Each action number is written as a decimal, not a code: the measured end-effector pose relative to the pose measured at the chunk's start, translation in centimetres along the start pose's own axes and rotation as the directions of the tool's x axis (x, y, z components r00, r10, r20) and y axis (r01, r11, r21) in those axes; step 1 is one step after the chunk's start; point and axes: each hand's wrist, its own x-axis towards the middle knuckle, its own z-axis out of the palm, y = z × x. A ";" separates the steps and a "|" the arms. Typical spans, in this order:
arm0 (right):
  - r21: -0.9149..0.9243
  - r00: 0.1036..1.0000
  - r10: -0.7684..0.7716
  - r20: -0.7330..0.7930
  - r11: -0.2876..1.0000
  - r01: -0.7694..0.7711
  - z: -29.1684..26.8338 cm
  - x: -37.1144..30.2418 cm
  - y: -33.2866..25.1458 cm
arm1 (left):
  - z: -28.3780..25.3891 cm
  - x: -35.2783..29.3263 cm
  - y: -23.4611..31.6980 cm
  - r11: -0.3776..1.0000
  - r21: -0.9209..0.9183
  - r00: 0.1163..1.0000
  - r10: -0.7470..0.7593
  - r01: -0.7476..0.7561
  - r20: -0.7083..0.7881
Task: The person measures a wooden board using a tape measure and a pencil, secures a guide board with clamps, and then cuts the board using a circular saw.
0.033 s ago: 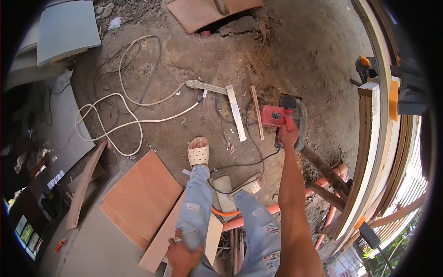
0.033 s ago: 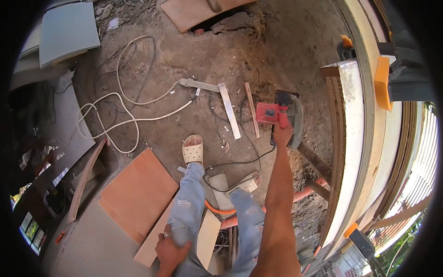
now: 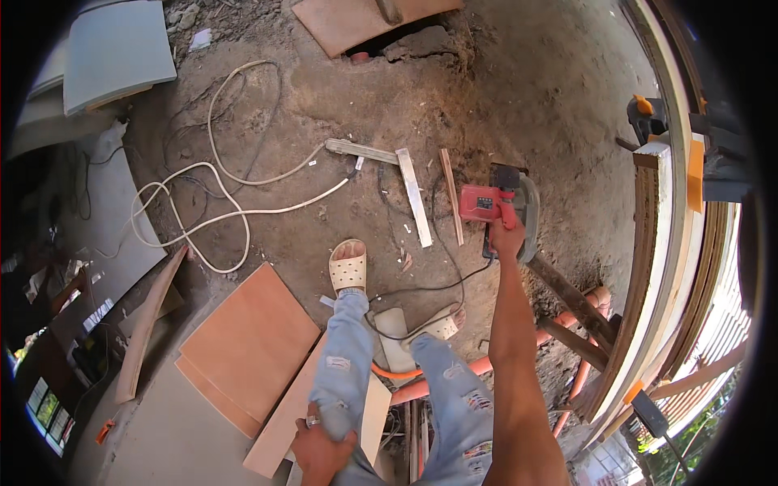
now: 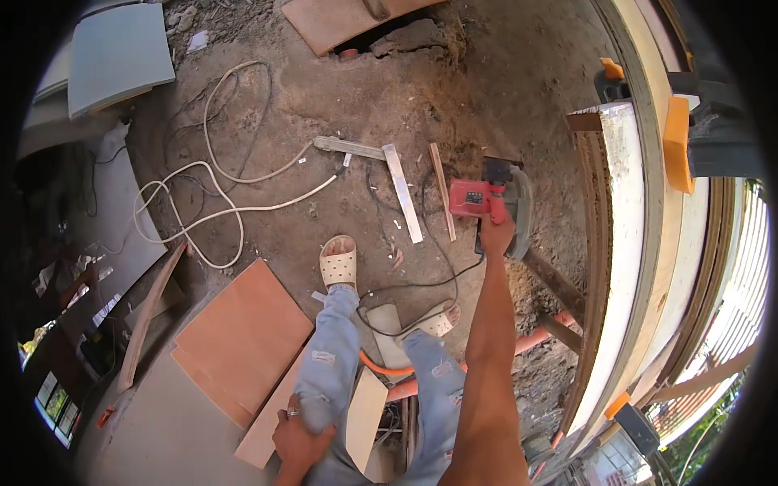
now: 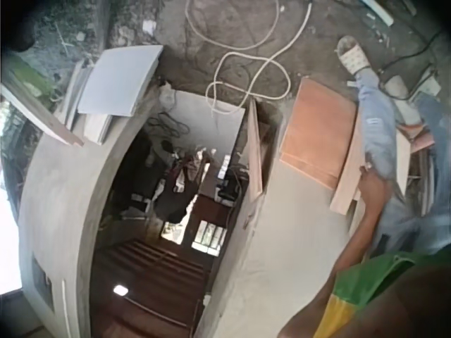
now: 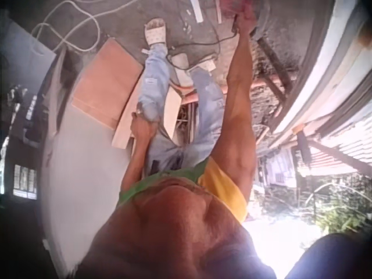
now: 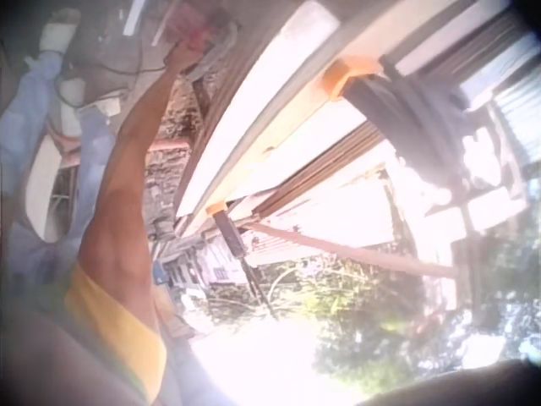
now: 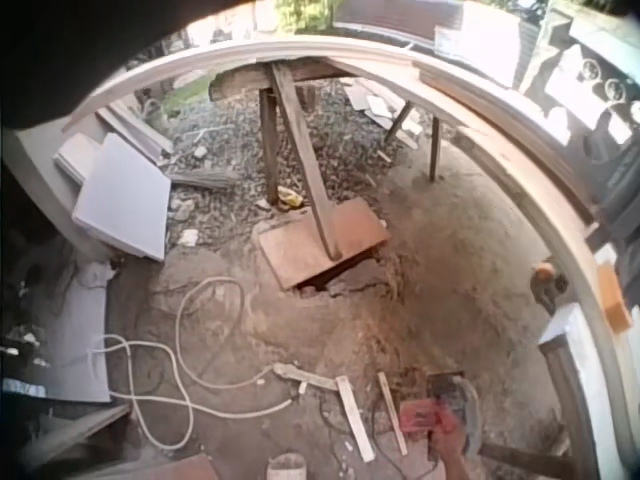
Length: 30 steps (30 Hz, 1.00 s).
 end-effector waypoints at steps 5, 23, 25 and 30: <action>0.040 1.000 0.019 -0.006 0.999 -0.019 0.1 -2.5 2.1 | 0.6 -0.2 0.1 0.998 -0.056 1.000 -0.014 0.012 -0.026; -0.411 0.926 0.142 0.350 0.911 0.016 16.0 3.8 -5.9 | -3.5 0.0 1.9 0.983 -0.178 1.000 -0.031 0.031 0.004; -0.559 0.867 0.321 0.381 0.827 -0.061 17.8 4.4 -3.7 | -3.5 0.1 1.7 0.979 -0.200 0.999 -0.038 0.034 -0.017; -0.637 0.921 0.073 0.384 0.743 0.206 19.0 4.4 -1.7 | -3.8 -0.1 1.7 0.975 -0.223 0.999 -0.023 0.012 -0.047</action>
